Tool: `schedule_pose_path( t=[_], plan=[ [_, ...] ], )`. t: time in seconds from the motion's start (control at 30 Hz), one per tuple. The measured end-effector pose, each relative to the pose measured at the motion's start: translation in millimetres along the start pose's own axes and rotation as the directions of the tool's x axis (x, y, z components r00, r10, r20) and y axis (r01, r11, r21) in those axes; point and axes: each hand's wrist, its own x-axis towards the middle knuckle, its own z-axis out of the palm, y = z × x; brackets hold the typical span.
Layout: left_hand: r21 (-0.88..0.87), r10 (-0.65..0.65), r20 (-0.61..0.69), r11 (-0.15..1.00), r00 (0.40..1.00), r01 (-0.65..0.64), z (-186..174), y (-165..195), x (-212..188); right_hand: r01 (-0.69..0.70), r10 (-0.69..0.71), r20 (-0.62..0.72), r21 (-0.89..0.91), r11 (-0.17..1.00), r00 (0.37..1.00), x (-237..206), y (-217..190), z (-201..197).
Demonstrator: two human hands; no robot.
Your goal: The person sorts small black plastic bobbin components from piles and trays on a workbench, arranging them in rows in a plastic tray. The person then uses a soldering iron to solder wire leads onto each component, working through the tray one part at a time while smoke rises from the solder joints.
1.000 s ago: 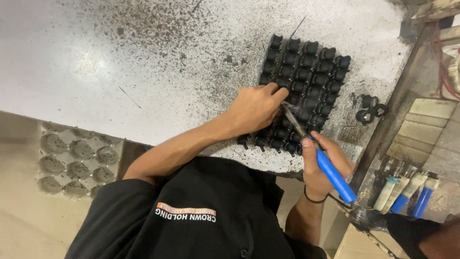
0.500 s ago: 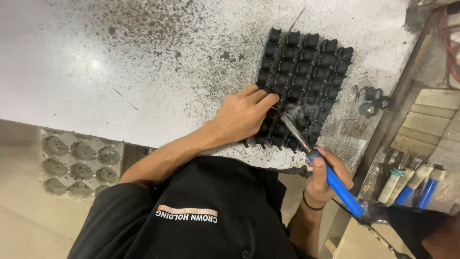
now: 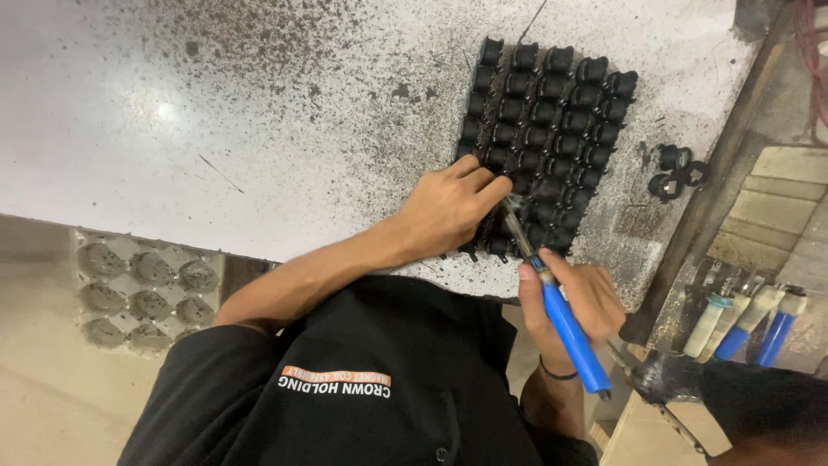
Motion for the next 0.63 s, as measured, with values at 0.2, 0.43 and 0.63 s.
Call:
schedule_pose_path(
  t=[0.2,0.43,0.63],
  plan=[
    [-0.009,0.003,-0.209,1.0,0.978,-0.005,-14,8,-10,-0.154,0.17,-0.044,0.249,0.956,0.984,-6,13,-14],
    [0.004,-0.125,-0.122,0.992,0.985,0.126,-15,13,-32,-0.221,0.32,-0.16,0.446,0.867,0.934,-58,42,5],
    [0.095,-0.103,-0.027,0.99,0.994,0.106,-7,19,-33,-0.197,0.288,-0.135,0.462,0.865,0.948,-80,59,7]
  ],
)
